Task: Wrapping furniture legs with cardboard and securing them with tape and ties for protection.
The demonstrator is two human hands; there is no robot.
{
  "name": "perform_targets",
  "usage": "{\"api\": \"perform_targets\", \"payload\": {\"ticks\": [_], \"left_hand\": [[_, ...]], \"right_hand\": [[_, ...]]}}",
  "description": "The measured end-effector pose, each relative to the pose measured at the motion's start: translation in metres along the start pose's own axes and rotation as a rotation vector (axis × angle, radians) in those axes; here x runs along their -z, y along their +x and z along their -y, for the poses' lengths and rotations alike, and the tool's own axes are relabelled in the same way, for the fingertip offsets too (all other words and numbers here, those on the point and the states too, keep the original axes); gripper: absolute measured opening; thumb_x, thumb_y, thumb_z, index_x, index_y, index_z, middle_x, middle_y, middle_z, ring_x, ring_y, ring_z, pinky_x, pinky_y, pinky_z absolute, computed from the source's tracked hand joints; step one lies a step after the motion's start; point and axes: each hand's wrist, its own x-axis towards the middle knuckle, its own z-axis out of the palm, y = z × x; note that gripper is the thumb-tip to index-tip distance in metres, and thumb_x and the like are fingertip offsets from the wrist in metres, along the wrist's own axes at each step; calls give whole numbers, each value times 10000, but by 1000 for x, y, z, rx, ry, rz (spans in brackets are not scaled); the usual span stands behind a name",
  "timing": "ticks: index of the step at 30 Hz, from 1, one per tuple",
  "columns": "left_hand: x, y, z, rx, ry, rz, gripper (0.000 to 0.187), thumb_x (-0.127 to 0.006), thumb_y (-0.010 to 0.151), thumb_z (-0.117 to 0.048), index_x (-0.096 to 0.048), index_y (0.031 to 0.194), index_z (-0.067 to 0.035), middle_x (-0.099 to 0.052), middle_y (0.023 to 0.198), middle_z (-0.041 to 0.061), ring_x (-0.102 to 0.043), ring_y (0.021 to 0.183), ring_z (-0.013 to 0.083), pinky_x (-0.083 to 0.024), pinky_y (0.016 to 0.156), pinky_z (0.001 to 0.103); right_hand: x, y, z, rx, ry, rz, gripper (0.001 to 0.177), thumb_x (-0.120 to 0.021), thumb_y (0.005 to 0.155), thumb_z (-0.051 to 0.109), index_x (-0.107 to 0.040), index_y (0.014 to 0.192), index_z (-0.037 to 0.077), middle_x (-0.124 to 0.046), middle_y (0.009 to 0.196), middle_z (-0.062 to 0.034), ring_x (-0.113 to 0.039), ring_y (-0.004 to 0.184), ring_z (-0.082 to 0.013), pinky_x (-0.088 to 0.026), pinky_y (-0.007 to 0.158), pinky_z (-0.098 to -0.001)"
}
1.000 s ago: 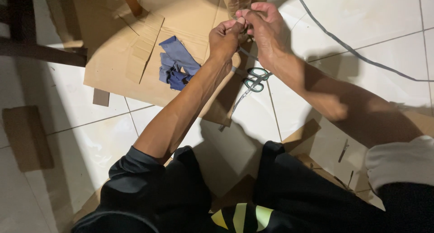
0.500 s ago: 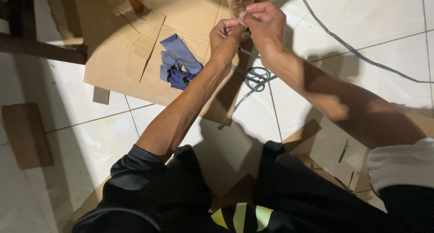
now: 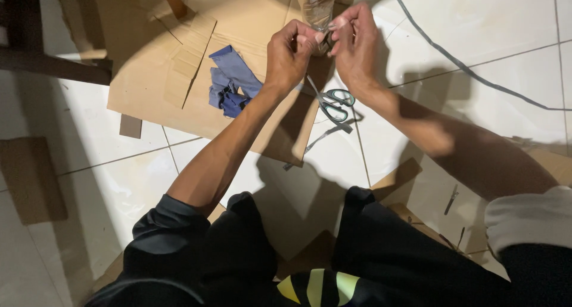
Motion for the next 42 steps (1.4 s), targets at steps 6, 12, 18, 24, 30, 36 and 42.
{"api": "perform_targets", "payload": {"ticks": [6,12,18,24,30,36,42], "left_hand": [[12,9,25,-213,216,11,342,-537,1031,-401,-560,850,-111,-586,738,23,-532,615,137,-445,515,300],[19,25,9,-329,313,103,237,-417,1058,-297,-518,920,-132,-600,802,44,-561,662,217,-439,653,372],[10,7,-4,-139,225,177,234,-436,1024,-343,-480,891,-156,-484,686,-6,-418,607,132,-357,567,329],[30,10,9,-156,184,288,228,-421,1056,-280,-496,887,-147,-525,760,2,-458,651,114,-384,566,293],[28,7,17,-125,183,255,160,-482,1046,-177,-474,888,-151,-496,737,-4,-449,662,124,-384,582,299],[-1,-7,44,-124,318,94,121,-666,943,-240,-646,848,-168,-551,882,38,-545,845,220,-464,720,362],[-15,4,18,278,243,-92,147,-703,848,-228,-733,715,-171,-772,861,-14,-694,815,112,-571,748,279]], "right_hand": [[-2,35,-61,-154,-78,-92,160,-471,953,-9,-514,941,145,-639,771,3,-613,538,-84,-505,391,-241],[4,55,-49,-338,332,-120,131,-499,1055,46,-484,949,121,-616,861,-107,-622,586,-159,-516,454,-269],[18,27,-21,-254,489,112,138,-575,1078,136,-463,996,129,-607,890,-81,-544,666,-135,-526,568,-279],[7,46,-39,-520,263,-7,137,-464,1073,70,-455,963,152,-564,824,-52,-469,575,-94,-410,439,-232],[0,56,-25,-626,208,-25,221,-371,1033,-39,-507,1037,135,-530,828,-16,-484,588,-75,-414,459,-227],[13,36,-40,-373,285,74,106,-473,1086,89,-453,986,117,-640,887,-89,-549,601,-116,-484,487,-257],[32,32,-11,-141,40,198,90,-513,1041,21,-452,1010,79,-693,983,-133,-638,663,-140,-562,519,-241]]}}
